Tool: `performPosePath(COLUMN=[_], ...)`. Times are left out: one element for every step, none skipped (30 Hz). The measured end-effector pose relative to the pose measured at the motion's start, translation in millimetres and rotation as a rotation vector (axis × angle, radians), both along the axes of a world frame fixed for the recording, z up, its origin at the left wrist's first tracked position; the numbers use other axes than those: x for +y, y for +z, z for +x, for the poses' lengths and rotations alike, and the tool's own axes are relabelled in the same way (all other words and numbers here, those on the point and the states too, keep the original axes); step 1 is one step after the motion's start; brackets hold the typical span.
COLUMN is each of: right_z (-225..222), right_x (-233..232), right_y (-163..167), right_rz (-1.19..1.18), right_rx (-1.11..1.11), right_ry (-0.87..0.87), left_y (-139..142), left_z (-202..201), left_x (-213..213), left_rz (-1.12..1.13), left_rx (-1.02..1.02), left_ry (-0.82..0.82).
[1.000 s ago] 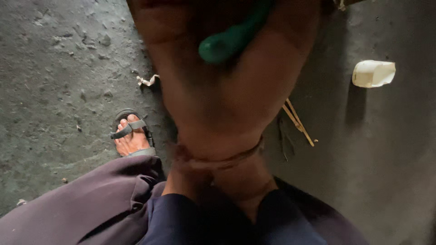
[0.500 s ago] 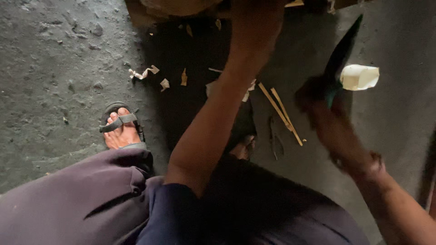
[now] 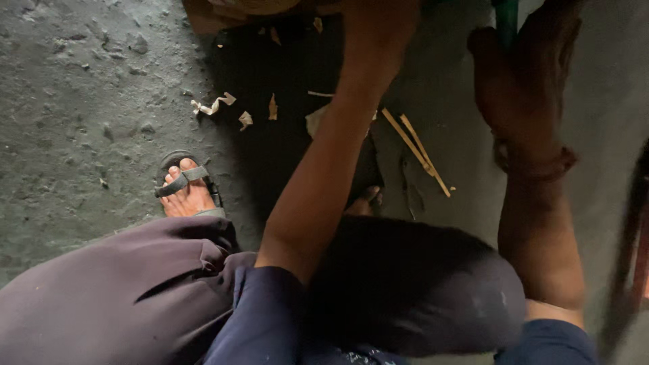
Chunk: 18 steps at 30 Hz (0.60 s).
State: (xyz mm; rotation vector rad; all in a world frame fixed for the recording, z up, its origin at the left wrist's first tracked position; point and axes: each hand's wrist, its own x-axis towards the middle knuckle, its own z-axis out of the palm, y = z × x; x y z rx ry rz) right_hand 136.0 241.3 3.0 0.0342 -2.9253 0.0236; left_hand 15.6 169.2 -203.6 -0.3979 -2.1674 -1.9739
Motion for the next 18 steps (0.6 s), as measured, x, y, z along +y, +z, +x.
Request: performPosePath(right_z=[0.3, 0.5, 0.4, 0.1, -1.6, -2.1, -3.6, -4.7, -5.2, -5.8, -5.4, -5.5, -5.1, -4.2, -3.8, -3.1, -2.1, -1.2], right_x=[0.9, 3.2, 7.5, 12.3, 18.7, 24.0, 29.2, 33.7, 36.5, 38.6, 39.2, 38.7, 37.6, 35.0, 32.4, 29.4, 26.0, 22.7], right_y=[-2.3, -4.2, -4.4, -4.8, -3.5, -2.5, -0.6, 2.5, 5.8, 10.1, 15.1, 19.4, 24.8, 28.5, 32.5, 35.9, 38.8, 41.2], right_rz=[-0.001, -0.093, -0.091, -0.089, 0.003, 0.124, 0.244, 0.332, 0.379, 0.401, 0.404, 0.404, 0.403, 0.406, 0.405, 0.402, 0.395, 0.382], right_rx=[0.006, -0.024, -0.035, -0.046, -0.045, -0.068, -0.083, -0.099, -0.109, -0.115, -0.117, -0.115, -0.120, -0.119, -0.118, -0.117, -0.121, -0.123], right_ry=[-0.019, -0.081, -0.072, -0.062, 0.016, 0.074, 0.136, 0.169, 0.185, 0.182, 0.171, 0.160, 0.148, 0.138, 0.131, 0.127, 0.120, 0.113], left_y=[-0.8, -2.0, -2.5, -3.8, -4.5, -5.9, -7.1, -8.4, -9.9, -11.2, -12.8, -14.1, -15.6, -16.8, -18.2, -19.6, -20.6, -22.3], left_z=[0.5, 0.7, 0.5, 1.0, 0.6, 1.6, 2.2, 2.9, 4.2, 4.6, 5.9, 6.5, 7.3, 8.3, 9.0, 10.3, 11.4, 12.5], left_x=[1.6, 2.5, 4.3, 5.0, 6.5, 7.0, 7.7, 8.5, 8.8, 9.7, 10.1, 11.2, 11.8, 13.1, 13.8, 14.7, 15.6, 15.8], left_rz=[-0.008, -0.012, -0.021, -0.031, -0.043, -0.046, -0.044, -0.046, -0.046, -0.046, -0.051, -0.058, -0.060, -0.051, -0.047, -0.023, 0.009, 0.063], left_rx=[-0.006, -0.010, -0.012, -0.015, -0.024, -0.029, -0.037, -0.040, -0.043, -0.042, -0.048, -0.052, -0.057, -0.064, -0.068, -0.054, -0.048, -0.028], left_ry=[-0.015, -0.028, -0.038, -0.047, -0.061, -0.071, -0.084, -0.096, -0.107, -0.111, -0.120, -0.128, -0.138, -0.148, -0.159, -0.154, -0.159, -0.152])
